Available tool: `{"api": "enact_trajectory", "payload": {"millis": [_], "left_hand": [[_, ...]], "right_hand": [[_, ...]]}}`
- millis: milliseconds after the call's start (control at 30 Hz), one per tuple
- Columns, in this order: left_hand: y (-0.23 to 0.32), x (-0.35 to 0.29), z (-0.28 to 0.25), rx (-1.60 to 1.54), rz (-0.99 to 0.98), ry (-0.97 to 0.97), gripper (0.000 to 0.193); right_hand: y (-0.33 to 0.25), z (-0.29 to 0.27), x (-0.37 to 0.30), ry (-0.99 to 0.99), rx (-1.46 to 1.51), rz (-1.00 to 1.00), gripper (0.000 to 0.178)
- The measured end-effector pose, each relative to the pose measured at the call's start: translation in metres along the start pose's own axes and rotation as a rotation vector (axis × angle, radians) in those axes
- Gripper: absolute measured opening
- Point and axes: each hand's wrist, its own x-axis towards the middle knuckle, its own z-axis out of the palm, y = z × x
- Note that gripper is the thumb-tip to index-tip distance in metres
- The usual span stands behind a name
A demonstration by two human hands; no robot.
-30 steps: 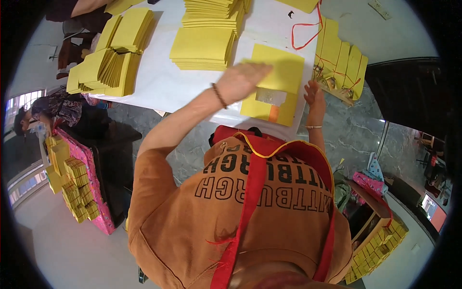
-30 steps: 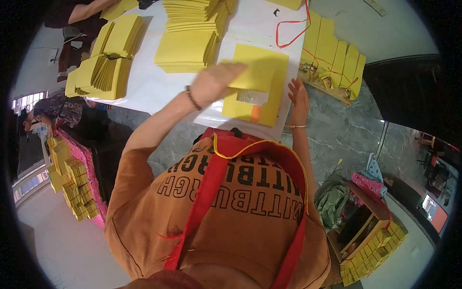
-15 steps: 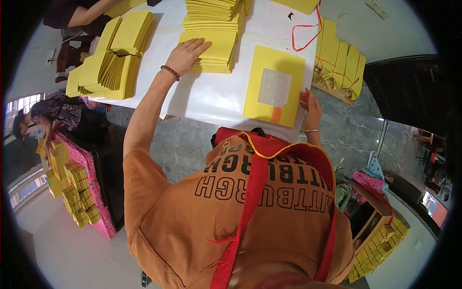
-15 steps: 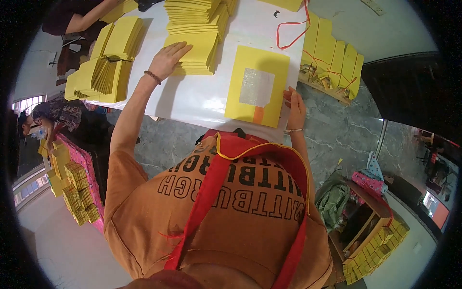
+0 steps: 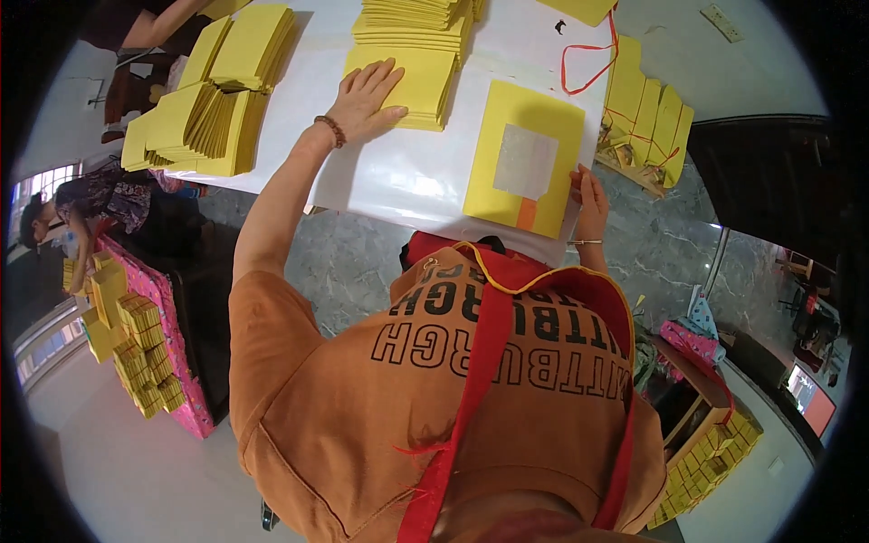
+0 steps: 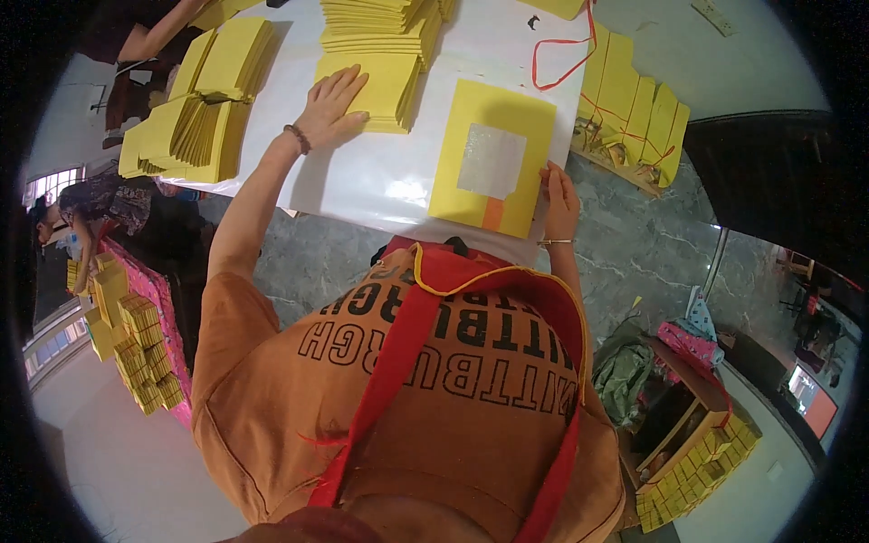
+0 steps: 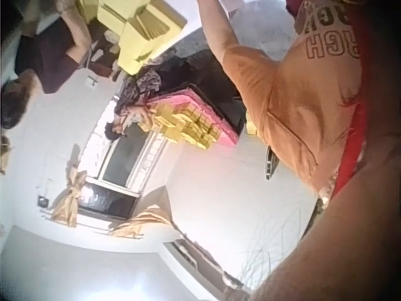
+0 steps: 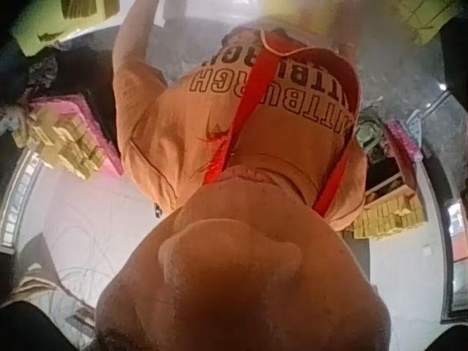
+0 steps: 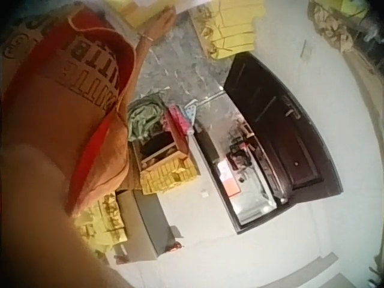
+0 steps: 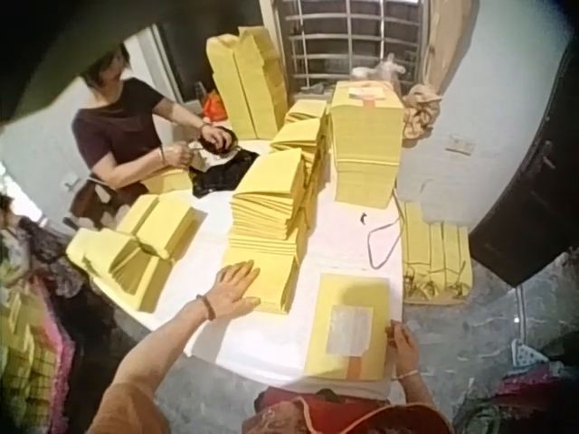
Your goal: Folding yellow paper sheets and stacking them on a table.
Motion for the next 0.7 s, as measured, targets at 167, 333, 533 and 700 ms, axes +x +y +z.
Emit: {"api": "enact_trajectory", "payload": {"millis": [167, 333, 533, 700], "left_hand": [[0.000, 0.003, 0.002, 0.057, 0.020, 0.077, 0.067], [0.001, 0.010, -0.026, 0.020, -0.003, -0.001, 0.063], [0.012, 0.013, -0.037, 0.109, 0.000, 0.201, 0.047], [0.094, 0.010, -0.037, -0.293, 0.215, 0.403, 0.019]], "right_hand": [[0.000, 0.004, -0.001, -0.036, 0.058, -0.128, 0.029], [-0.001, -0.006, -0.006, -0.067, -0.481, -0.557, 0.026], [0.000, -0.007, -0.013, -0.092, -0.664, -0.709, 0.026], [0.005, -0.007, -0.011, -0.125, -0.668, -0.765, 0.022]]}}
